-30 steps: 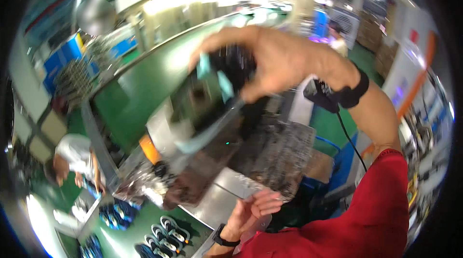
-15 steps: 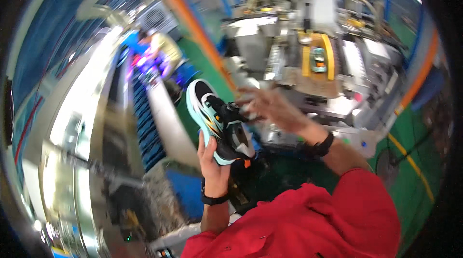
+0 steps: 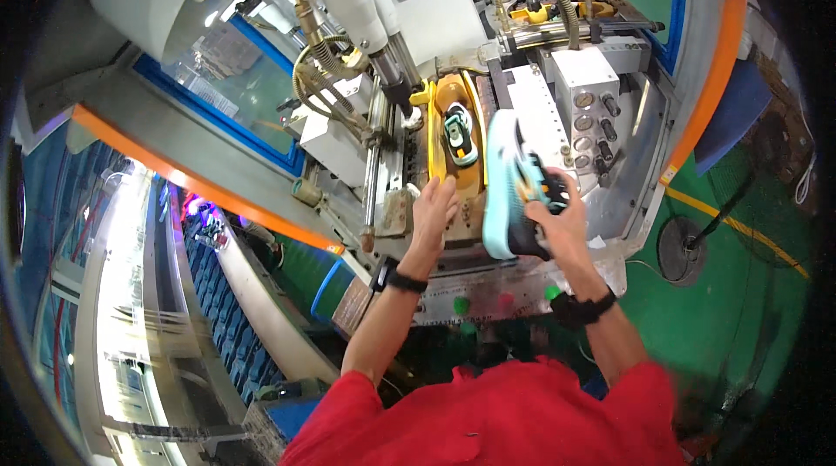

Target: Operate a shoe-lasting machine and transport finished shoes to a conveyor belt.

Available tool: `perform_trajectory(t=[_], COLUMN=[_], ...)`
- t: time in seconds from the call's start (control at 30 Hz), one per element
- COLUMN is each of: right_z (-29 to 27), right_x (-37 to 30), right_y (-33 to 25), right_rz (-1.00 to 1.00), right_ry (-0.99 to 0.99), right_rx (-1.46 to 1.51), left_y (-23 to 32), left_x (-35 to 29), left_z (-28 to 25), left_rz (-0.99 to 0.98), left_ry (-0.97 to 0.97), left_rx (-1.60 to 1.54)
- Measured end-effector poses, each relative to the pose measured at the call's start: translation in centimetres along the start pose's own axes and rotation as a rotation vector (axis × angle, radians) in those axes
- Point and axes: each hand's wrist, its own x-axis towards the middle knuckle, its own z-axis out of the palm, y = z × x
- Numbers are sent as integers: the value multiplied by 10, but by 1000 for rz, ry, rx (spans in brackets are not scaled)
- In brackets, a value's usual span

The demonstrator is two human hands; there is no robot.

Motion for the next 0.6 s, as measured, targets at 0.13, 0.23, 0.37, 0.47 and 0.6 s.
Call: perform_trajectory(t=[0.13, 0.23, 0.37, 0.47, 0.6], right_z=[-28, -44, -32, -22, 34], right_x=[17, 26, 52, 102, 197], right_y=[-24, -32, -36, -35, -35], right_rz=[-131, -170, -210, -266, -157], right_ry=[122, 244, 282, 253, 67], right_rx=[-116, -322, -461, -584, -815], left_y=[-23, -16, -52, -32, -14], left_x=[134, 179, 234, 219, 144], left_z=[5, 26, 4, 5, -41], left_rz=[205, 32, 203, 88, -198], left_ry=[281, 274, 421, 428, 3], left_rx=[563, 740, 840, 638, -395])
